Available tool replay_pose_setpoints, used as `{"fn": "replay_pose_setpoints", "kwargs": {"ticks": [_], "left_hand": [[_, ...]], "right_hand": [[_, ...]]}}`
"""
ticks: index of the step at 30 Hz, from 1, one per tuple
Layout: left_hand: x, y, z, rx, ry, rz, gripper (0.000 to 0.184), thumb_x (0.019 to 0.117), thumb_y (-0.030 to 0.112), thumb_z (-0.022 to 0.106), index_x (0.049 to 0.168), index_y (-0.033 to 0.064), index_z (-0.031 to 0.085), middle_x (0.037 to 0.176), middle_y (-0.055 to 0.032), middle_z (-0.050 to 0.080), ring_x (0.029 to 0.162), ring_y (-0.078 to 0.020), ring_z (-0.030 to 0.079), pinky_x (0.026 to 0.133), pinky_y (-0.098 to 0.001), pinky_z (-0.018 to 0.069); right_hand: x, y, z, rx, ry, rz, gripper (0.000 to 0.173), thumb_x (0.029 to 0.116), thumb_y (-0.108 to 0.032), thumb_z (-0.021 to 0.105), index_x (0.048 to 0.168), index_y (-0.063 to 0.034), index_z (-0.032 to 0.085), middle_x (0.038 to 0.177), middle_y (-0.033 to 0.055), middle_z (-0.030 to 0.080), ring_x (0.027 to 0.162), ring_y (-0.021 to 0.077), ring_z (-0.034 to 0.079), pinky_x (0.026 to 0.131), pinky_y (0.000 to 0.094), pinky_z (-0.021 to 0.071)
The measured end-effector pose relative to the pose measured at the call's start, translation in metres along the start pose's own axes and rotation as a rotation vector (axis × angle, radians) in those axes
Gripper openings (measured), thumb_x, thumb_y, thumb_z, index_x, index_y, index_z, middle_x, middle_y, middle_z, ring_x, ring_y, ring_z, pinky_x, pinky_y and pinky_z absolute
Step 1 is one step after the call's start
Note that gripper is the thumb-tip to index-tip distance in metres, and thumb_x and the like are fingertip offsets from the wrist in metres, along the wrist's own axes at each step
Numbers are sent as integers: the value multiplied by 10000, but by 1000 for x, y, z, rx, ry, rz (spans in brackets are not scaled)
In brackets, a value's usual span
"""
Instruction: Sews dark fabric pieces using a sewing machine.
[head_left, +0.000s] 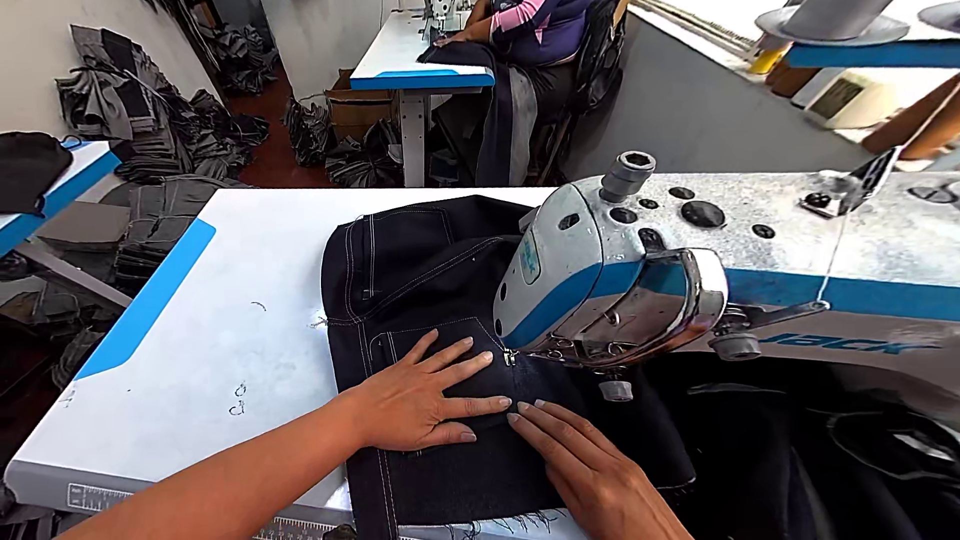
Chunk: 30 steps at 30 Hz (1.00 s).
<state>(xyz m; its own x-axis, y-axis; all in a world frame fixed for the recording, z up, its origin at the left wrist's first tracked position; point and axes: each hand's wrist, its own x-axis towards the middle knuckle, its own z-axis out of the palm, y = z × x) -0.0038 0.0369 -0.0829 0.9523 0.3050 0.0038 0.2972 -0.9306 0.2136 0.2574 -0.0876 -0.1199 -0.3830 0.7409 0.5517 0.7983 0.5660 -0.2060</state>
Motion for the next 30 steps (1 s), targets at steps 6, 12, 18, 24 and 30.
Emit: {"fn": "replay_pose_setpoints", "kwargs": {"ticks": [6,12,18,24,30], "left_hand": [[1,-2,1,-6,14,9,508,1087,534,261,1576,441,360,1695,-72,254,1584,-340,122,1211,-699,59],[3,-4,0,42,24,50,507,1088,496,285,1572,395,395,1684,-69,285,1580,-336,151,1187,-742,48],[4,-4,1,43,34,42,508,1086,514,280,1570,406,394,1685,-59,284,1580,-335,154,1191,-736,53],[3,-4,1,16,38,48,515,1087,525,271,1573,401,387,1685,17,292,1587,-300,133,1193,-738,36],[2,-4,5,-13,62,40,532,1085,547,256,1582,394,366,1687,16,286,1584,-290,156,1167,-767,47]], "right_hand": [[0,1,0,26,1,10,385,997,-24,462,1272,-125,712,1270,57,725,1239,228,655,1065,300,502],[1,-1,0,21,-8,19,411,977,-7,441,1270,-111,710,1273,66,723,1236,246,657,1061,313,504],[2,-1,-2,37,-14,42,398,980,-18,444,1255,-112,715,1261,69,727,1235,244,658,1065,309,503],[1,-8,-12,40,-98,67,396,980,16,481,1293,-89,699,1320,93,699,1290,250,627,1107,316,474],[-3,-21,-13,53,-116,136,363,1003,21,500,1298,-61,697,1364,112,674,1332,253,596,1143,308,436]]}}
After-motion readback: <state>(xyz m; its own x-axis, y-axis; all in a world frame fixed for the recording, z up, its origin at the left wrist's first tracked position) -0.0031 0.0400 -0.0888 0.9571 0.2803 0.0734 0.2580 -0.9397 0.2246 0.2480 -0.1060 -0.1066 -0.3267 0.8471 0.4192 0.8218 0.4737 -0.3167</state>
